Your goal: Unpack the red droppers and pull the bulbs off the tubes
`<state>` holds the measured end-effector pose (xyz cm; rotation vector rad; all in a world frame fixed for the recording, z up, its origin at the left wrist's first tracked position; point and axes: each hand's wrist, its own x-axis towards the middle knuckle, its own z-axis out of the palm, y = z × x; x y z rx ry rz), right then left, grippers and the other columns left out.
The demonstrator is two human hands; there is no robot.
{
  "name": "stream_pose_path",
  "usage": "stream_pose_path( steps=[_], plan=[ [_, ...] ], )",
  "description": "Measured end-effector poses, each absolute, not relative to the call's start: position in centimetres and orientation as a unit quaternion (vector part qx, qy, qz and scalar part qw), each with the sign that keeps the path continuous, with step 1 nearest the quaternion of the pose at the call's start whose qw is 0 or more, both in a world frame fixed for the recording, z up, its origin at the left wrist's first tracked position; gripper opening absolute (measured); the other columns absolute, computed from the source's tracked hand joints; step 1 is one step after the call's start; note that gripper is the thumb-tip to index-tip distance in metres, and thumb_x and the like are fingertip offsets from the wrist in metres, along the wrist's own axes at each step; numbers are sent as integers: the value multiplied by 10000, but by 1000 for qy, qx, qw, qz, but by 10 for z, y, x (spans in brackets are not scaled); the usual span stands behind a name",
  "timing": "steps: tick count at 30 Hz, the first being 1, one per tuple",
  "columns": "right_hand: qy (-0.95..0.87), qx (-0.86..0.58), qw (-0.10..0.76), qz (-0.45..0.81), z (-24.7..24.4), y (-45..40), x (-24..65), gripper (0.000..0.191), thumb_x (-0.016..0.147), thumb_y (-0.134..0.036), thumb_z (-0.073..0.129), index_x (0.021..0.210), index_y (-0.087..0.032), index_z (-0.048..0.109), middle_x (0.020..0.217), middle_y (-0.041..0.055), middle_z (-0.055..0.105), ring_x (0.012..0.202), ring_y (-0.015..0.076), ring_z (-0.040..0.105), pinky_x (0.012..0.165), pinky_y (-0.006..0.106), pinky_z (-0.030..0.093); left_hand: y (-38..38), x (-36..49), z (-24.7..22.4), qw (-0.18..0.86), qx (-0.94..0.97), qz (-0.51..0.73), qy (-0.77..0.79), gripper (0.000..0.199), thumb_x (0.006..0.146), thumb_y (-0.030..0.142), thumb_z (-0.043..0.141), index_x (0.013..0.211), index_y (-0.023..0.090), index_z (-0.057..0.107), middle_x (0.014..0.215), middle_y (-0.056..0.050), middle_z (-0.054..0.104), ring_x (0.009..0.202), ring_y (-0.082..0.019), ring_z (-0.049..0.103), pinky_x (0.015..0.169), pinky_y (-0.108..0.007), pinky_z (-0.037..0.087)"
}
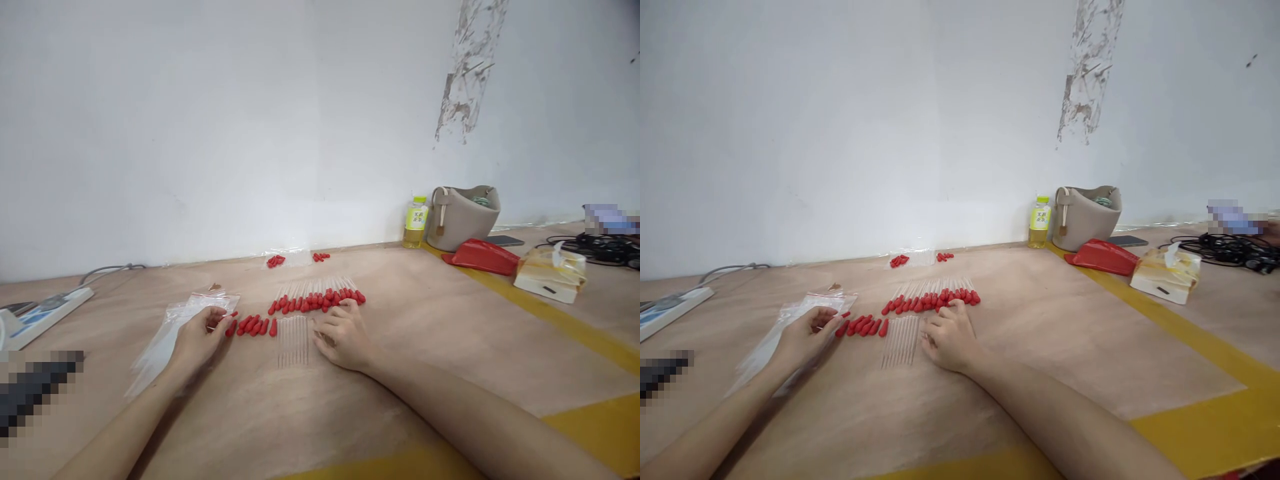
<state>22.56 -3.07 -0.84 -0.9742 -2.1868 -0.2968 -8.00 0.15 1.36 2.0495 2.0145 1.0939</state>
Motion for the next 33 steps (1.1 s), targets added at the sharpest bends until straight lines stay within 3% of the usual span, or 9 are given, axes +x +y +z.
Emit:
stream_pose_path(
  steps=[8, 15, 21, 26, 33],
  plan=[
    [-869, -351, 341, -79, -6, -36, 224, 334, 691, -517, 563, 837, -227, 642, 717, 14, 646, 782, 176, 491, 929, 451, 167, -3, -76, 17, 68, 690, 308, 652, 366, 747, 512, 435, 809, 198, 612, 742, -13, 672, 702, -196, 618, 619, -256, 431],
    [-872, -349, 334, -76, -6, -35, 223, 452, 679, -567, 553, 940, -208, 634, 759, 41, 658, 815, 194, 505, 939, 460, 176, -4, -77, 18, 57, 681, 307, 663, 367, 743, 491, 428, 833, 193, 623, 730, -12, 671, 680, -186, 604, 612, -244, 409],
    [-876, -341, 334, -72, -5, -36, 224, 449, 666, -572, 567, 918, -206, 637, 748, 36, 652, 818, 191, 508, 935, 460, 182, -3, -77, 16, 42, 669, 339, 660, 347, 728, 483, 470, 866, 194, 604, 756, -13, 666, 685, -178, 608, 608, -250, 438],
    [-881, -334, 328, -73, -8, -34, 224, 471, 676, -592, 552, 931, -204, 632, 742, 40, 649, 836, 194, 502, 940, 465, 173, 2, -66, 20, -1, 706, 359, 611, 388, 740, 457, 470, 995, 179, 560, 830, -33, 639, 699, -161, 584, 603, -258, 450],
    [-882, -330, 328, -81, -9, -32, 224, 512, 674, -626, 536, 950, -205, 627, 764, 50, 651, 855, 201, 494, 923, 461, 193, 30, -12, 41, -46, 829, 211, 515, 313, 771, 455, 438, 782, 206, 628, 880, -57, 614, 881, -218, 548, 790, -335, 402]
  ],
)
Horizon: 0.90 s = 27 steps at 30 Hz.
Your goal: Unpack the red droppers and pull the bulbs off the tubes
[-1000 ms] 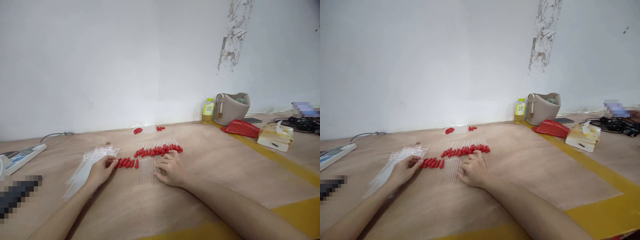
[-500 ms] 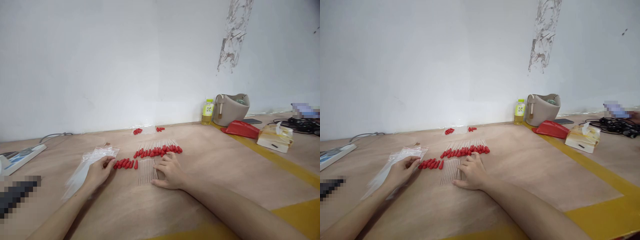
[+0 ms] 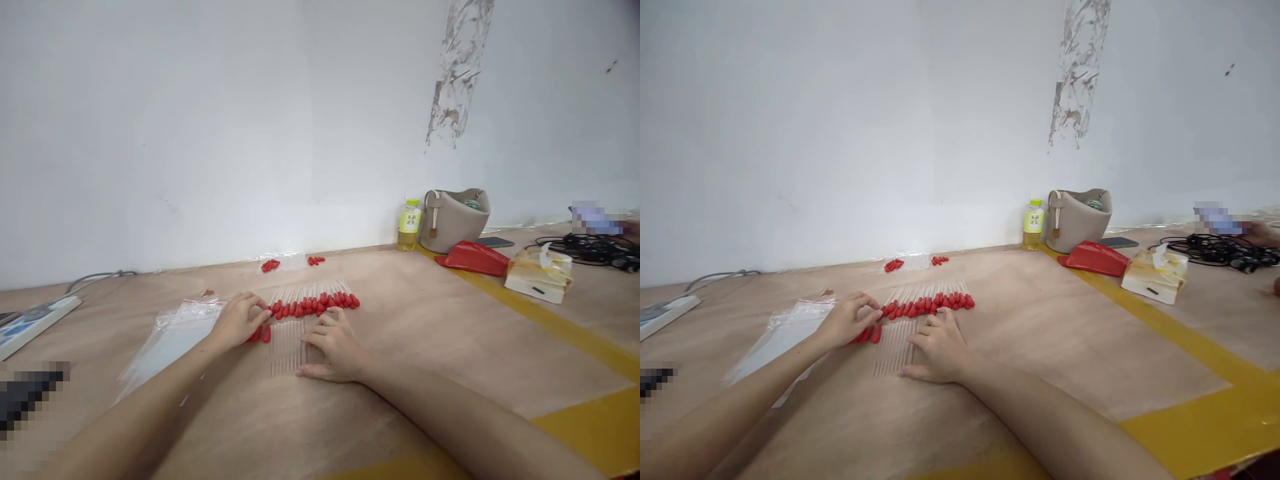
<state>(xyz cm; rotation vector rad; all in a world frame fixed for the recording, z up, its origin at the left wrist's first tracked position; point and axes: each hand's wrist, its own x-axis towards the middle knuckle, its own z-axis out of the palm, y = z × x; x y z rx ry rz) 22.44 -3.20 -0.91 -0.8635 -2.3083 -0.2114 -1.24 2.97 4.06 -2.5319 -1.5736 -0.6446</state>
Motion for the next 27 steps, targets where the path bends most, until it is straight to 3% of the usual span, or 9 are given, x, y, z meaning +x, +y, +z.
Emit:
stream_pose_path(
  steps=[6, 15, 23, 27],
  plan=[
    [-881, -330, 331, -76, -11, -30, 225, 502, 666, -620, 552, 950, -212, 624, 774, 39, 651, 851, 193, 485, 908, 451, 203, 57, 12, 32, 90, -792, -166, -581, 399, 719, 552, 467, 671, 196, 641, 812, -102, 623, 829, -242, 567, 740, -324, 402],
    [-875, -325, 354, -52, -12, -29, 226, 532, 654, -630, 556, 984, -215, 600, 832, 43, 643, 863, 199, 491, 908, 447, 219, 44, 23, 38, 76, -743, -216, -629, 303, 749, 420, 459, 630, 183, 605, 816, -102, 625, 837, -241, 565, 752, -329, 402],
    [-797, -417, 435, -28, -7, -31, 226, 461, 762, -422, 544, 1150, -181, 481, 1110, 109, 487, 1035, 212, 444, 862, 362, 344, -9, -8, 25, 35, -798, -296, -523, 244, 837, 361, 371, 749, 189, 521, 747, -18, 596, 701, -157, 556, 659, -273, 420],
    [-779, -431, 452, -56, -7, -29, 227, 505, 753, -403, 564, 1195, -184, 454, 1201, 121, 431, 1093, 231, 402, 884, 367, 342, -30, -12, 14, 52, -859, -304, -409, 153, 856, 274, 390, 837, 190, 517, 857, -29, 599, 797, -142, 562, 718, -268, 438]
  ],
)
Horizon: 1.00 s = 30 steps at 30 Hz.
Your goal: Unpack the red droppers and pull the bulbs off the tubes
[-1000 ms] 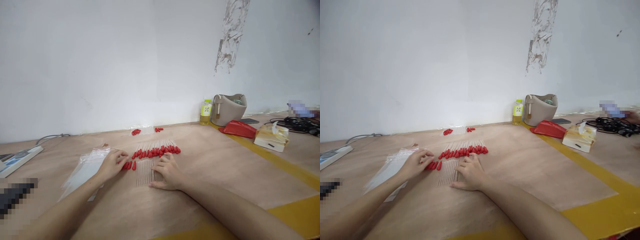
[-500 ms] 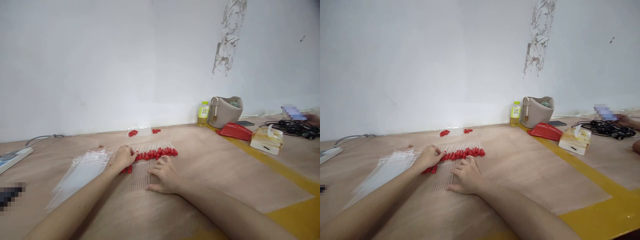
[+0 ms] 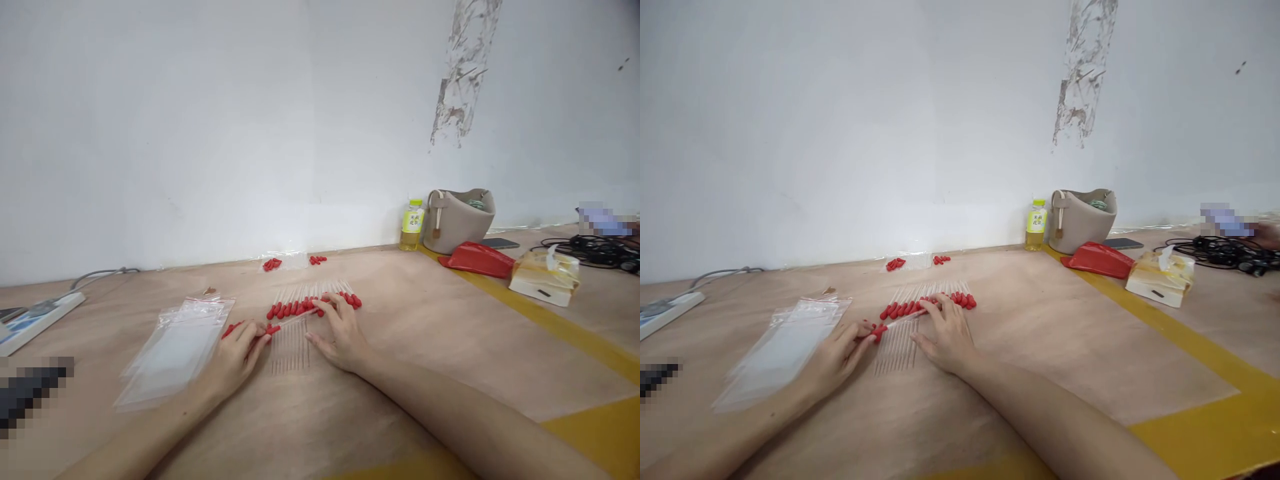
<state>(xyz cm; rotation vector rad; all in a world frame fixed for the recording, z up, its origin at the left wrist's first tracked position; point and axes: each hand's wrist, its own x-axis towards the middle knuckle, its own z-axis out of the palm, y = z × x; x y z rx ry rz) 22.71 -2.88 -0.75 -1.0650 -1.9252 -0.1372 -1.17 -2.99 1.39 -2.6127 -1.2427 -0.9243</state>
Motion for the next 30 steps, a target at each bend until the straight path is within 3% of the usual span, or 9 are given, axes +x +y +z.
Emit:
stream_pose_path(
  steps=[3, 6, 9, 13, 17, 24, 30],
  plan=[
    [-807, -395, 429, -89, -8, -27, 228, 385, 797, -364, 535, 1154, -221, 509, 1128, 84, 522, 1040, 202, 439, 903, 375, 303, -34, -3, 10, 84, -878, -320, -347, 130, 854, 209, 399, 803, 185, 516, 889, -40, 596, 852, -136, 563, 757, -265, 449],
    [-829, -365, 411, -102, -9, -25, 229, 219, 847, -323, 482, 1024, -265, 596, 910, 22, 631, 913, 161, 489, 919, 402, 240, -34, 7, 7, 108, -880, -341, -311, 126, 844, 162, 414, 776, 176, 518, 869, -41, 601, 821, -120, 570, 748, -240, 457],
    [-841, -355, 394, -107, -11, -24, 228, 195, 853, -337, 474, 959, -268, 624, 773, -9, 652, 816, 145, 501, 922, 421, 202, -35, 15, 5, 107, -876, -365, -297, 126, 836, 136, 427, 757, 170, 519, 858, -46, 600, 795, -112, 567, 729, -223, 455],
    [-854, -340, 376, -117, -12, -26, 226, 191, 850, -339, 478, 917, -264, 640, 722, -14, 653, 757, 134, 501, 927, 420, 187, -38, 17, 3, 82, -872, -365, -317, 84, 828, 162, 459, 855, 171, 538, 863, -51, 603, 831, -138, 552, 766, -273, 438],
    [-859, -331, 371, -123, -10, -29, 224, 191, 848, -327, 478, 917, -255, 641, 684, -7, 643, 741, 131, 499, 929, 410, 191, -36, 15, 0, 127, -877, -341, -314, 217, 806, 244, 528, 1019, 206, 545, 969, -51, 612, 906, -176, 532, 820, -343, 393],
    [-872, -300, 363, -136, -7, -34, 224, 205, 853, -298, 450, 815, -245, 644, 644, -20, 635, 673, 121, 461, 890, 397, 215, -39, 16, 6, 153, -885, -301, -322, 157, 834, 279, 483, 779, 204, 609, 750, -22, 632, 755, -161, 537, 720, -323, 376],
    [-883, -292, 340, -140, -6, -36, 227, 219, 846, -309, 455, 741, -232, 631, 595, -23, 604, 657, 119, 433, 853, 368, 224, -46, 14, 12, 158, -900, -275, -299, 212, 854, 243, 428, 753, 204, 610, 681, -19, 613, 721, -155, 525, 707, -324, 363]
  ],
)
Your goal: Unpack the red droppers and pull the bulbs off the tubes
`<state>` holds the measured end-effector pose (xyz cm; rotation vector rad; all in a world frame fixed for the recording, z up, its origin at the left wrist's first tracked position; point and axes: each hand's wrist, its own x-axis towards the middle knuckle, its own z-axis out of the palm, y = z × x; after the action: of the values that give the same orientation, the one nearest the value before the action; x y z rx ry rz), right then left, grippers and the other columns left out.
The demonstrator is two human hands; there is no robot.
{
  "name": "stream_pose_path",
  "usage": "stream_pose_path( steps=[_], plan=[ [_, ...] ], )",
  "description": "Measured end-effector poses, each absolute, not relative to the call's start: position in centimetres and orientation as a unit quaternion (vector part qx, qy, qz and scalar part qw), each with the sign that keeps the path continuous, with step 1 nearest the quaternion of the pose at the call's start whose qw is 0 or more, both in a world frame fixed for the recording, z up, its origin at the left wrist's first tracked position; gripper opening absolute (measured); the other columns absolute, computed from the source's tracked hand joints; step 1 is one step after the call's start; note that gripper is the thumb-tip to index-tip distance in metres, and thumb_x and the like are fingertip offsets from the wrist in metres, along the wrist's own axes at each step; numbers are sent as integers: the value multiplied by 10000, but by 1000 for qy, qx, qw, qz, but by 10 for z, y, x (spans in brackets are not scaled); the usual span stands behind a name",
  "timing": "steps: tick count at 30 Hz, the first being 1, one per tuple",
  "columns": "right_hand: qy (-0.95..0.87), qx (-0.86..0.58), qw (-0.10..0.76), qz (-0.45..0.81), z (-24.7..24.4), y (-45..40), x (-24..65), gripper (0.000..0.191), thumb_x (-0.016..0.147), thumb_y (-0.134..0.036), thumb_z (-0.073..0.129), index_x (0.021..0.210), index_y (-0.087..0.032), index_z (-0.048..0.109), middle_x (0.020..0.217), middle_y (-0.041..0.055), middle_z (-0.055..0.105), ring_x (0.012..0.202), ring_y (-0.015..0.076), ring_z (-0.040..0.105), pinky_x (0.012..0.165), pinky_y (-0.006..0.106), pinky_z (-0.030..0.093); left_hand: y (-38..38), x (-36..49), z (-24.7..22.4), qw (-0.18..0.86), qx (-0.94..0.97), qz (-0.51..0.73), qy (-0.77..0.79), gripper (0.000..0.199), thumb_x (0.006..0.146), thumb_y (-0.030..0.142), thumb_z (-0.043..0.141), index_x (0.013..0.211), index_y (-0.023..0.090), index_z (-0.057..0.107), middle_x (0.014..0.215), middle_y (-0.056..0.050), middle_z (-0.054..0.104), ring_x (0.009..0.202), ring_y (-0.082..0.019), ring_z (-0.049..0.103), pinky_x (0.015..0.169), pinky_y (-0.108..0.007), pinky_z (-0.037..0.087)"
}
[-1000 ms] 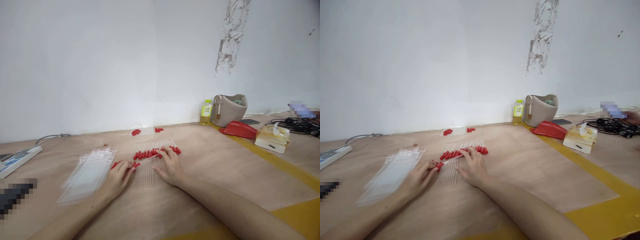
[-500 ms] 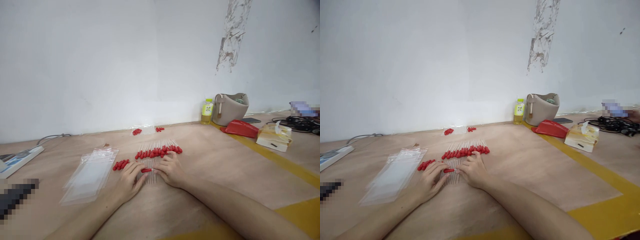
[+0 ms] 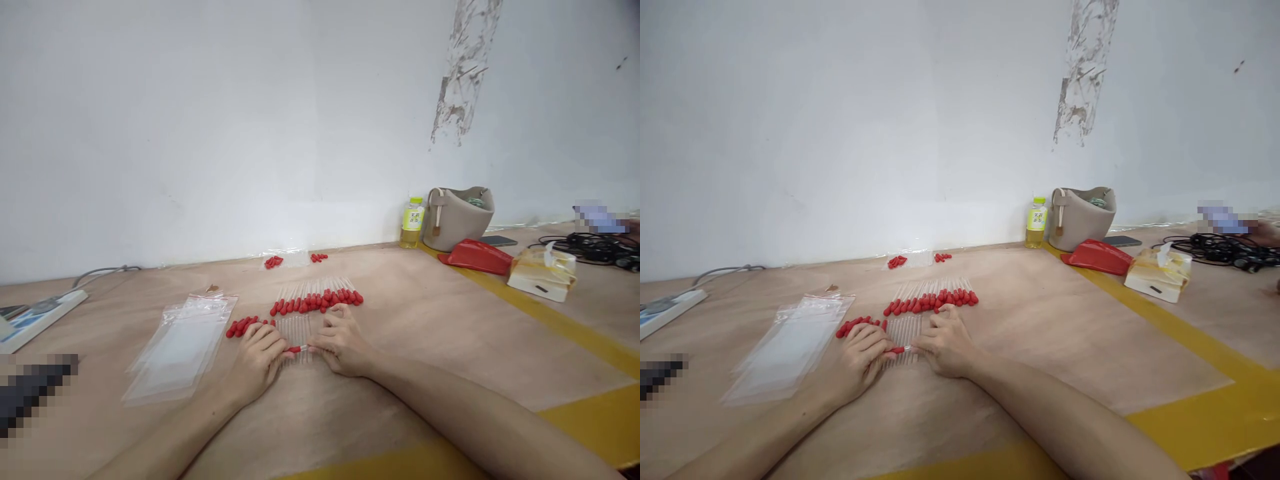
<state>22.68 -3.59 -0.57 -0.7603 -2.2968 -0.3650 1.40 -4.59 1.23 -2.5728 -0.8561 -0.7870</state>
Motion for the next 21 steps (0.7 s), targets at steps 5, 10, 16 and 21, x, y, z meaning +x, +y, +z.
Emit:
stream_pose_path(
  steps=[5, 10, 16, 21],
  plan=[
    [-883, -293, 344, -128, -6, -35, 227, 211, 843, -303, 459, 742, -228, 630, 603, -23, 606, 666, 118, 434, 851, 360, 227, -45, 12, 10, 156, -900, -289, -288, 197, 838, 168, 412, 805, 205, 602, 739, -17, 642, 767, -159, 542, 742, -342, 364],
    [-883, -290, 349, -118, -7, -36, 226, 207, 847, -315, 452, 795, -249, 640, 619, -26, 621, 662, 122, 439, 842, 368, 234, -48, 12, 7, 163, -893, -310, -283, 208, 819, 143, 414, 816, 201, 614, 766, -31, 657, 791, -169, 541, 727, -345, 389],
    [-863, -333, 366, -105, -4, -30, 234, 219, 847, -293, 452, 757, -218, 638, 649, -9, 633, 677, 116, 484, 821, 340, 239, -38, -16, 17, 146, -840, -379, -358, 212, 818, 177, 416, 849, 209, 623, 858, -44, 637, 810, -166, 547, 739, -315, 434],
    [-817, -422, 387, -65, -8, -24, 236, 189, 841, -264, 459, 863, -236, 645, 760, 1, 673, 680, 110, 532, 724, 307, 238, -15, -57, 40, 135, -726, -417, -529, 283, 797, 352, 419, 919, 204, 627, 859, -50, 594, 797, -187, 554, 685, -296, 452]
  ],
)
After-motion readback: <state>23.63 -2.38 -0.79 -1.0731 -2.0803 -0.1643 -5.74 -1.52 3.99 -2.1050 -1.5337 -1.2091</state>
